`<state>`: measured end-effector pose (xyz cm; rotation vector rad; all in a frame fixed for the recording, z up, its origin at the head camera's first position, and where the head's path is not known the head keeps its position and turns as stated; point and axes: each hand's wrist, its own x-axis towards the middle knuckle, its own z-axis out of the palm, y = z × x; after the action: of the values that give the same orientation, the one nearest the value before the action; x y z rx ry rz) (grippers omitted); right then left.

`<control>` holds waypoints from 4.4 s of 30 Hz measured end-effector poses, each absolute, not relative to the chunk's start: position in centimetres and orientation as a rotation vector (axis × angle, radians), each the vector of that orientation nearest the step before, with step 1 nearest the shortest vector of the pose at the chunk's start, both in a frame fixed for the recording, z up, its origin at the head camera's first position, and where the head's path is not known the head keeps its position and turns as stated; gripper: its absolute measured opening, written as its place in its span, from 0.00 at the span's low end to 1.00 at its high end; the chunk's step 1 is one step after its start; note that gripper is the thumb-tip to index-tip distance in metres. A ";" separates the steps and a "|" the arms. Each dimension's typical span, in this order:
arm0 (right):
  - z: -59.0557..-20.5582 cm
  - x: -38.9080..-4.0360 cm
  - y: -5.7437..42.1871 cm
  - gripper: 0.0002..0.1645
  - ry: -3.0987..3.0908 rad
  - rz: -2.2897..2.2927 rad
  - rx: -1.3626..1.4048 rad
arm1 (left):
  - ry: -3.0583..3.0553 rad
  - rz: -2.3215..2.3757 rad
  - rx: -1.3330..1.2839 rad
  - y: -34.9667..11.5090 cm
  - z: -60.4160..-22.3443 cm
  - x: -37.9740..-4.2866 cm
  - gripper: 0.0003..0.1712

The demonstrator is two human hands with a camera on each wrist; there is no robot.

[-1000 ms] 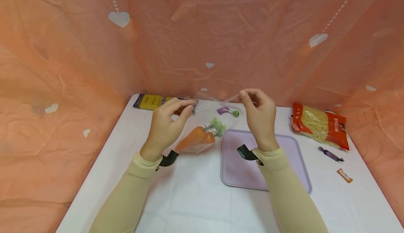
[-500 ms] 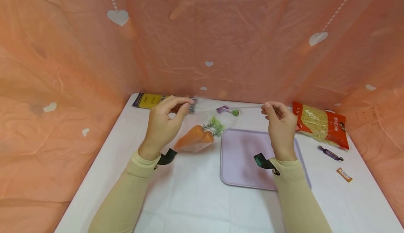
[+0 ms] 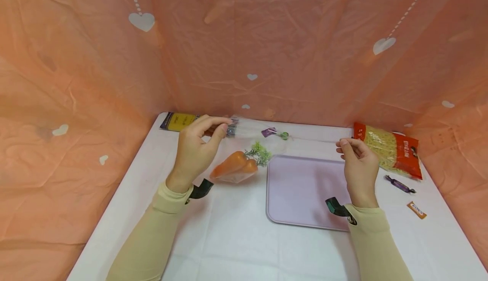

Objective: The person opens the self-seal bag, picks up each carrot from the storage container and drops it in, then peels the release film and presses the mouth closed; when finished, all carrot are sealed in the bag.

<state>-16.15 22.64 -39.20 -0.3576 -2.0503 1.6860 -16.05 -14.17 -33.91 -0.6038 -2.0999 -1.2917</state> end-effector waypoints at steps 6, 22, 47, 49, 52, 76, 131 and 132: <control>-40.1 -15.5 24.5 0.19 -2.148 1.589 -0.448 | -2.094 -1.306 -0.592 -14.2 -33.9 -16.0 0.08; -41.5 -14.7 27.3 0.23 -2.173 1.606 -0.628 | -2.098 -1.311 -0.615 -14.2 -33.9 -16.1 0.08; -44.8 -14.4 27.8 0.23 -2.685 1.126 -0.578 | -2.130 -1.292 -0.670 -14.3 -33.5 -15.6 0.08; -44.9 -14.4 27.7 0.21 -2.712 1.056 -0.521 | -2.133 -1.287 -0.670 -14.3 -33.5 -15.5 0.08; -44.9 -14.4 27.6 0.19 -2.757 0.986 -0.471 | -2.134 -1.284 -0.667 -14.4 -33.5 -15.5 0.08; -43.8 -15.7 28.5 0.35 -2.823 0.968 -0.561 | -2.115 -1.277 -0.691 -14.6 -33.5 -15.6 0.08; -40.6 -17.5 11.8 0.10 -2.012 2.241 0.378 | -2.156 -1.693 -0.576 -18.9 -35.1 -16.4 0.11; -40.4 -17.4 11.9 0.12 -2.015 2.220 0.390 | -2.166 -1.705 -0.571 -19.1 -35.2 -16.6 0.10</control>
<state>-17.45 11.93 -40.40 0.3901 -2.0147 2.2205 -16.57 -19.11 -35.16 -0.5705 -2.1661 -1.7047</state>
